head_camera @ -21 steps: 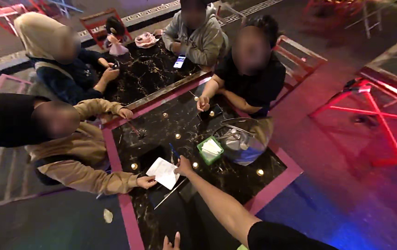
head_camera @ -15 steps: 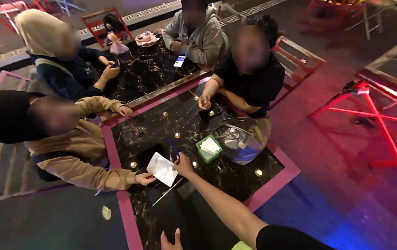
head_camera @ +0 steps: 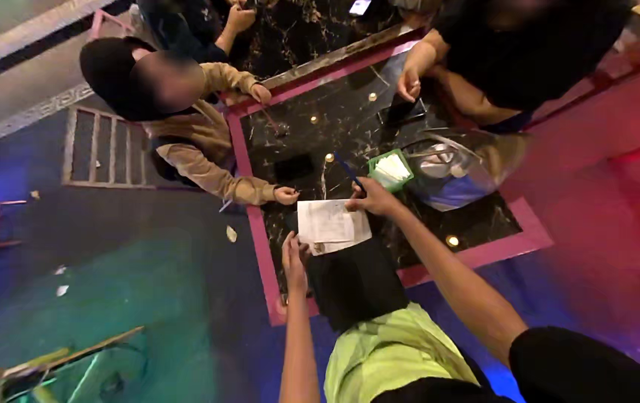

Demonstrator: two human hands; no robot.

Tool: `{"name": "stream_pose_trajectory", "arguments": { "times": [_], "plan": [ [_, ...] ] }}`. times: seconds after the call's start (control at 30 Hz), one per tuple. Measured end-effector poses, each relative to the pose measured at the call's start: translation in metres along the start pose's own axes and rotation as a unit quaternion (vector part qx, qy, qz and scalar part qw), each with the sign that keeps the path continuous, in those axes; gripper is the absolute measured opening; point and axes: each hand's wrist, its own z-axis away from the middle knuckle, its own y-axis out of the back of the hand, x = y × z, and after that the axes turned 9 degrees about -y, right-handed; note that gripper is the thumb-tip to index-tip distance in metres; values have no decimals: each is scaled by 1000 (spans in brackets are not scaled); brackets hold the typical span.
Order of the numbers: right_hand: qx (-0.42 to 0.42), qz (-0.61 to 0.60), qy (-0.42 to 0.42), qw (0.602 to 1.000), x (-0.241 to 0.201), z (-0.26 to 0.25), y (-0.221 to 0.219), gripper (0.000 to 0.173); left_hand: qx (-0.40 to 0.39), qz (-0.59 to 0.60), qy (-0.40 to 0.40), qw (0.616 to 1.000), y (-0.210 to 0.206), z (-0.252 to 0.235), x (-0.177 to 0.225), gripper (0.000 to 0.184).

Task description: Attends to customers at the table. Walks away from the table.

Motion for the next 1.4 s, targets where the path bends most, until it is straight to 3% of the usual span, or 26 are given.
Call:
{"name": "stream_pose_trajectory", "arguments": {
  "times": [0.1, 0.2, 0.27, 0.4, 0.6, 0.9, 1.17, 1.4],
  "plan": [
    [-83, 31, 50, 995, -6, 5, 12, 35, -115, 67, 36, 990, -7, 0, 32, 67],
    [-136, 48, 74, 987, -16, 9, 17, 32, -151, 62, 37, 986, -18, 9, 45, 48],
    [-142, 51, 92, 984, -19, 10, 18, 33, -131, 39, 28, 990, -26, 14, 48, 38],
    [-81, 27, 104, 991, -15, 15, 16, 37, -62, 37, -2, 997, -37, 23, 46, 30],
    [-61, -114, 80, 988, -7, 46, 19, 38, 42, 47, -33, 997, -45, 34, 49, 29],
    [53, -313, 22, 948, 4, 84, -9, 33, 131, 61, -60, 988, -62, 45, 50, 27],
    [124, -323, -36, 937, 19, 98, -56, 40, 156, 74, -64, 983, -69, 53, 46, 23],
    [167, -331, -25, 928, 27, 104, -56, 40, 233, 171, -33, 957, -53, 44, 50, 28]
  ]
}}
